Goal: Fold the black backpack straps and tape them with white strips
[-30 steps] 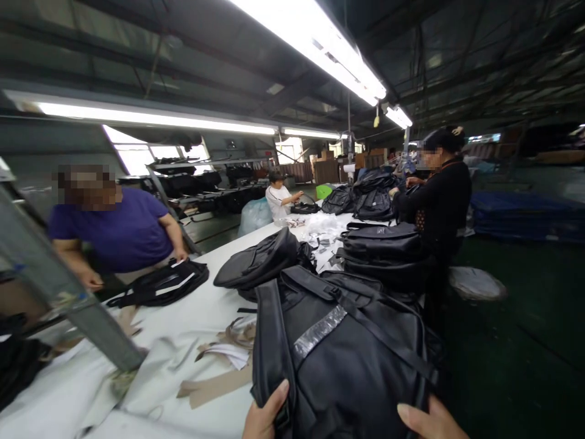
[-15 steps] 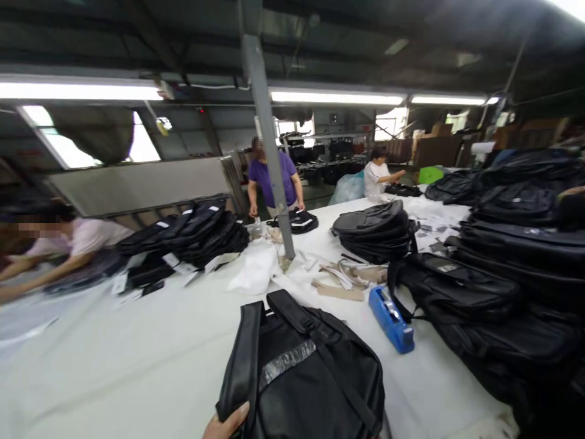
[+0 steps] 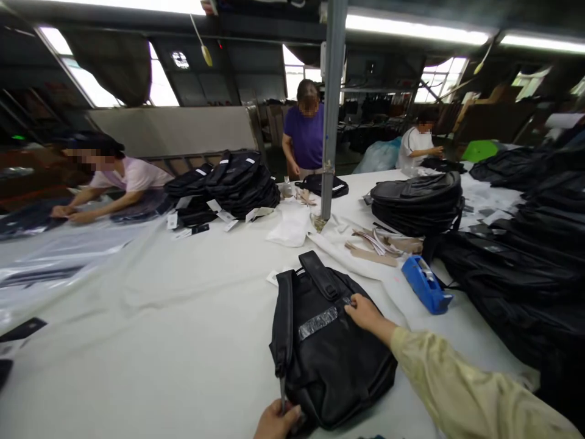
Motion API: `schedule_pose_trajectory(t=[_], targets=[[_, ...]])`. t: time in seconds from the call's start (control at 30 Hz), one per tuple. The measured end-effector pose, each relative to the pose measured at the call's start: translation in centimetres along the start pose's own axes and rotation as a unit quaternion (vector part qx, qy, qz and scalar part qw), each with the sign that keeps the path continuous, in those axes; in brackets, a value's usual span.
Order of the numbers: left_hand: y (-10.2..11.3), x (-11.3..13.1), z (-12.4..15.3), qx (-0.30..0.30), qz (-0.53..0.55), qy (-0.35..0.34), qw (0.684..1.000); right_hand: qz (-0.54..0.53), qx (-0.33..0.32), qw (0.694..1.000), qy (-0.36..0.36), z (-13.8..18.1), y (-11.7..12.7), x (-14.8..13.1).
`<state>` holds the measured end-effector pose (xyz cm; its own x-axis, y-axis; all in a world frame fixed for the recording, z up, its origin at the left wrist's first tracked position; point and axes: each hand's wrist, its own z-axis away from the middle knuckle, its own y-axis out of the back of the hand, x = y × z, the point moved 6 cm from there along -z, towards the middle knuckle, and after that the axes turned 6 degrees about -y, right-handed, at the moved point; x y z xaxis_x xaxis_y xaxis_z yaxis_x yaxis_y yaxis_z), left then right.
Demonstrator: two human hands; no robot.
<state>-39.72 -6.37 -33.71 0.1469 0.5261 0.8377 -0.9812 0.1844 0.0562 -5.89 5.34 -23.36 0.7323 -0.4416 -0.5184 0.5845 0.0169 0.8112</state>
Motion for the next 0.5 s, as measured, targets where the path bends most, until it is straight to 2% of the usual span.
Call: schedule_pose_trajectory(t=[0.1,0.2,0.3,0.37,0.47,0.5], targets=[[-0.4,1.9,1.6,-0.014,0.004,-0.034,0.999,0.030,-0.019,0.999,-0.027,-3.3,-2.6,-0.8],[0.0,6.9,2.8,-0.023,0.094,-0.072,0.993,0.048,-0.043,0.997,-0.043,-5.0,-5.0,-1.2],[-0.2,12.0,3.1,-0.058,0.159,-0.088,0.982,0.057,-0.067,0.995,-0.050,-6.1,-6.3,-1.3],[-0.4,14.3,2.4,-0.041,0.102,-0.115,0.987,0.060,-0.086,0.993,-0.052,-6.7,-6.7,-1.2],[-0.6,16.1,0.4,0.063,-0.067,-0.181,0.979,0.053,-0.118,0.990,-0.048,-7.3,-6.9,-0.9],[-1.0,16.2,-0.3,0.089,-0.087,-0.191,0.974,0.045,-0.127,0.990,-0.047,-7.4,-7.0,-0.8]])
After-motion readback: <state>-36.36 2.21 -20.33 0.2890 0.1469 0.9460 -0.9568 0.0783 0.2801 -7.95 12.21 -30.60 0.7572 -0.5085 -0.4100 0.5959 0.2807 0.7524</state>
